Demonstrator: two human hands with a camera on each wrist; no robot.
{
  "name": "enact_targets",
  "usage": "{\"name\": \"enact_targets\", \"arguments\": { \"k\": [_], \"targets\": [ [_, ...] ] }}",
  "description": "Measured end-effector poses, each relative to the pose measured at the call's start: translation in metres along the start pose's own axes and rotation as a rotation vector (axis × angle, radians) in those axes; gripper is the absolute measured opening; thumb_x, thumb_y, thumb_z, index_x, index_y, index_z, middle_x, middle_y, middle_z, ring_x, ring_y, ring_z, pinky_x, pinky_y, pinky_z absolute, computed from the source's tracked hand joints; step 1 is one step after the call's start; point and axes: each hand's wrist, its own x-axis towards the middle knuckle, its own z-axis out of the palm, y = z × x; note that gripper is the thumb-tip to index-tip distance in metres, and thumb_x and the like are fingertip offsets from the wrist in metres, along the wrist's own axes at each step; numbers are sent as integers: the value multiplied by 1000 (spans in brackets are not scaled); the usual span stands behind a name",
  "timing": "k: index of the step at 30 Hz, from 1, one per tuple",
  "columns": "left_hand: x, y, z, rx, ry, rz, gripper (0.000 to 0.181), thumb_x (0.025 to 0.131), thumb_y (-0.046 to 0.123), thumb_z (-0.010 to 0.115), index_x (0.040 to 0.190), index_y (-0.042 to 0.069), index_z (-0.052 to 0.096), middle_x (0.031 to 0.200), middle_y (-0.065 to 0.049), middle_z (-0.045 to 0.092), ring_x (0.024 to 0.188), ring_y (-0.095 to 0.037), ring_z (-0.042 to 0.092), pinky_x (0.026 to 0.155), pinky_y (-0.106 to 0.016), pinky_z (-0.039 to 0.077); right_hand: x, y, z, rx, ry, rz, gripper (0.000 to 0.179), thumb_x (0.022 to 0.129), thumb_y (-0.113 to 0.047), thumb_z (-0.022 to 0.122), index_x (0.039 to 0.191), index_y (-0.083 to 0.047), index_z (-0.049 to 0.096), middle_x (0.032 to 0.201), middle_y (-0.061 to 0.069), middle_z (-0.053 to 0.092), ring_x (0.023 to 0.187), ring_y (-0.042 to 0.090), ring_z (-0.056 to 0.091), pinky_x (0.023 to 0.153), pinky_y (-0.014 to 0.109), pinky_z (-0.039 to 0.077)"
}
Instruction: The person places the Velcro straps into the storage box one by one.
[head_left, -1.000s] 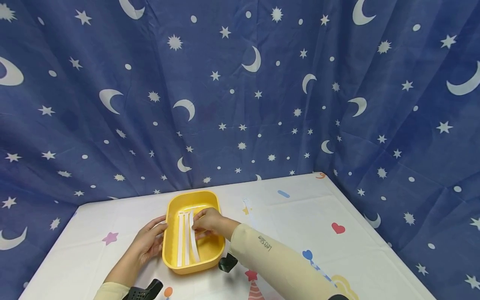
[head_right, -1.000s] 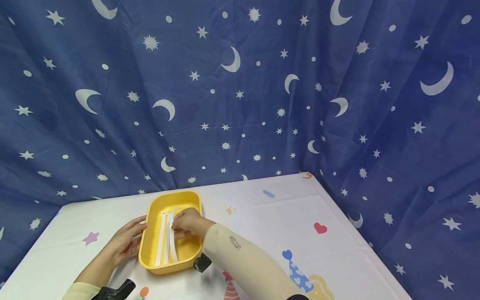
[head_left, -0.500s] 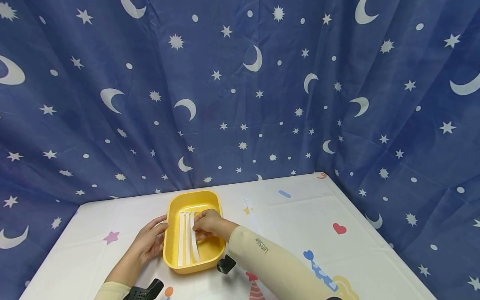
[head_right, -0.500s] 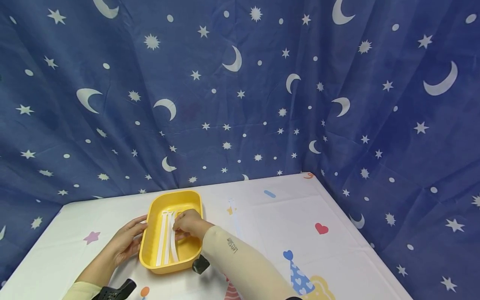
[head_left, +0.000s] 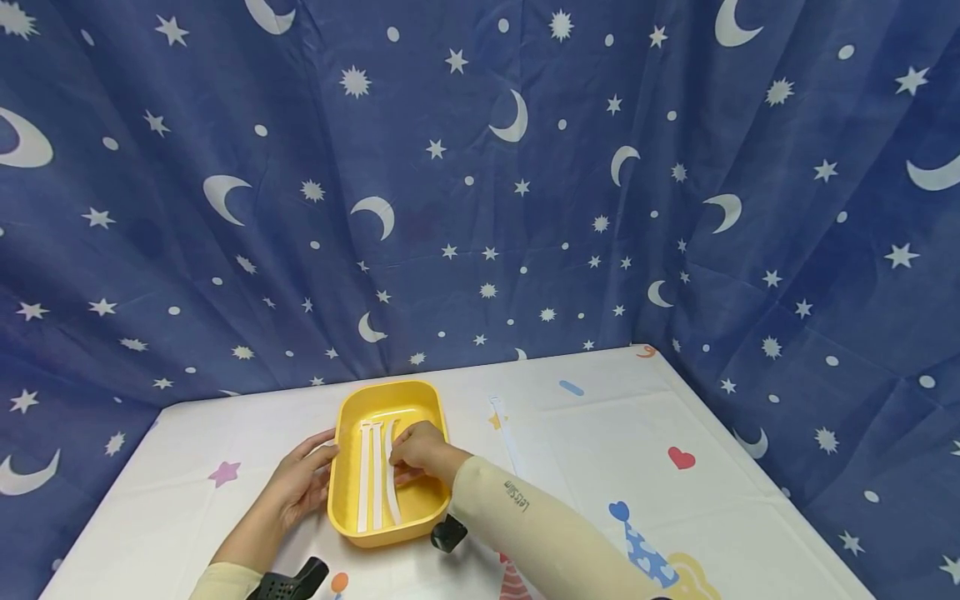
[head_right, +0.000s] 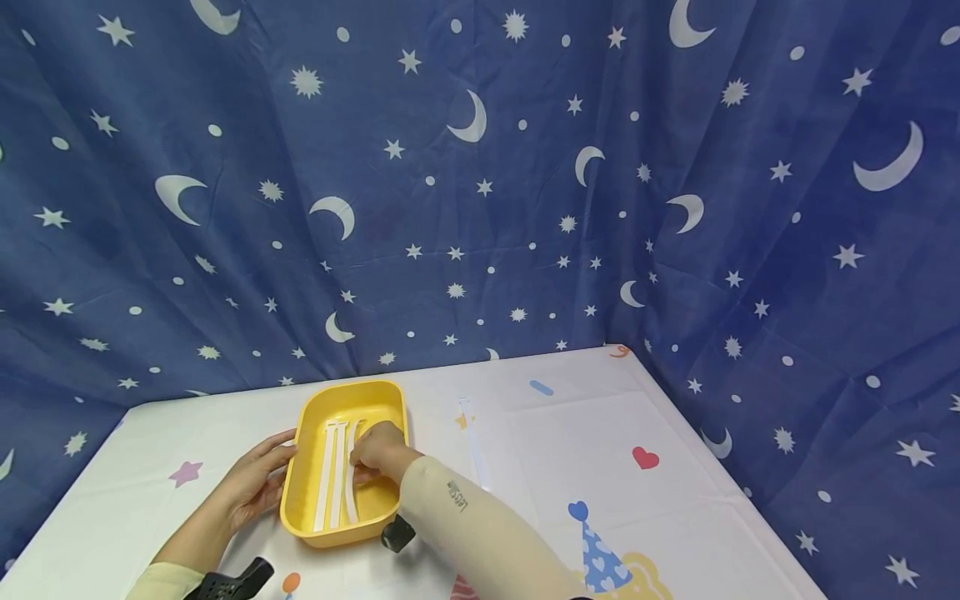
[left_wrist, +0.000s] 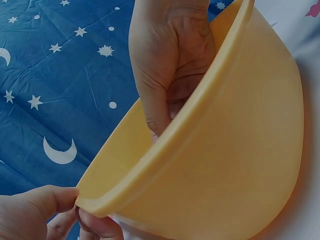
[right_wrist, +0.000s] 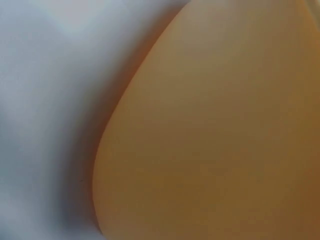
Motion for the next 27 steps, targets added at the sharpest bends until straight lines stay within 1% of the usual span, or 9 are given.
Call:
{"name": "enact_targets", "arguments": {
  "k": [8,14,20,27],
  "targets": [
    [-1,-1,0,5,5,-2,60,101,16,52,155,9,25,113,-3,57,88,-8,65,81,-28,59,7,8,5,-76,53,-4,22,78,12,72,71,-4,60,54,7,56,42,13,55,48,32,59],
    [0,-1,0,14,3,3,59,101,16,52,154,9,25,110,-2,58,87,-7,65,79,-27,59,9,14,6,-114,66,-49,22,78,10,72,71,-6,58,51,6,57,40,13,53,43,29,56],
    [-1,0,0,23,-1,4,60,101,16,52,154,9,25,107,-1,61,88,-9,65,78,-27,60,9,17,7,-114,82,-75,22,78,10,72,71,-6,58,52,7,58,39,12,53,42,28,55],
    [-1,2,0,19,1,0,60,101,16,52,154,9,25,107,-1,60,86,-8,65,77,-26,60,9,17,9,-128,122,-86,24,75,12,73,69,-6,58,50,7,58,38,12,53,41,29,55]
  ]
}}
